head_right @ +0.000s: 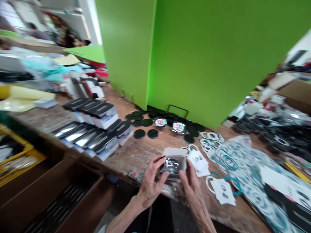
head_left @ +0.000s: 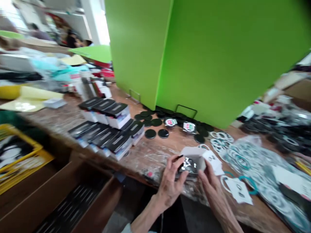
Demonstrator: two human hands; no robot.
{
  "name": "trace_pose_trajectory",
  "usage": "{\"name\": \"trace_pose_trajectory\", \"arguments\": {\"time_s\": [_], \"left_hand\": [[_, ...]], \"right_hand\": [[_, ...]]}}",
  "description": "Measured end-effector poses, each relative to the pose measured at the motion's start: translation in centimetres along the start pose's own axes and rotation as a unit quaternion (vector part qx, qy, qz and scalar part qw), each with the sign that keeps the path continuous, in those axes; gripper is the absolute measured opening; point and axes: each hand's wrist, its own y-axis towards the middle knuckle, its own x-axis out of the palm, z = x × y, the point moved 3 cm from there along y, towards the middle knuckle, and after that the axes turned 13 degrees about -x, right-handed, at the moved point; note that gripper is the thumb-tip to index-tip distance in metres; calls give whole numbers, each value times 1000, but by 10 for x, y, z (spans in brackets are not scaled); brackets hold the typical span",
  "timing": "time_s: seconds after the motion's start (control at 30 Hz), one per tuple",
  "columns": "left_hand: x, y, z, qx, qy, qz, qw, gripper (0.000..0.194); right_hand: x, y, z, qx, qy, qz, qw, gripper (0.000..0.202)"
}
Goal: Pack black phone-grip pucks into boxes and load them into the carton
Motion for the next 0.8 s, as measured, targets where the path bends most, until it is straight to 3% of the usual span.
{"name": "trace_pose_trajectory", "arguments": {"time_s": [0.13,0.27,0.37,0.43,0.5,0.57,0.7,0.8], "left_hand": [[-3,11,4,-6,26,-18,999,36],[-2,17,8,-47,11,-22,999,21],[0,24,4,-113,-82,-28,990,42],[-1,29,1,-150,-135,-73,977,57],[-4,34,1,-159,-135,-139,968,51],[-12,38,2,-129,-87,-174,972,37],[-25,42,6,-2,23,-167,986,39],[-27,38,5,45,77,-144,985,41]], "right_hand": [[13,16,-7,29,208,-17,978,49],[12,19,-18,40,245,-20,969,36],[12,19,-20,26,264,-14,964,41],[12,20,-17,21,268,-25,963,46],[9,21,-14,5,233,-40,972,42],[3,20,-11,-44,134,-47,989,34],[-9,15,-15,-173,-91,-91,977,39],[-12,13,-18,-204,-146,-108,962,43]]}}
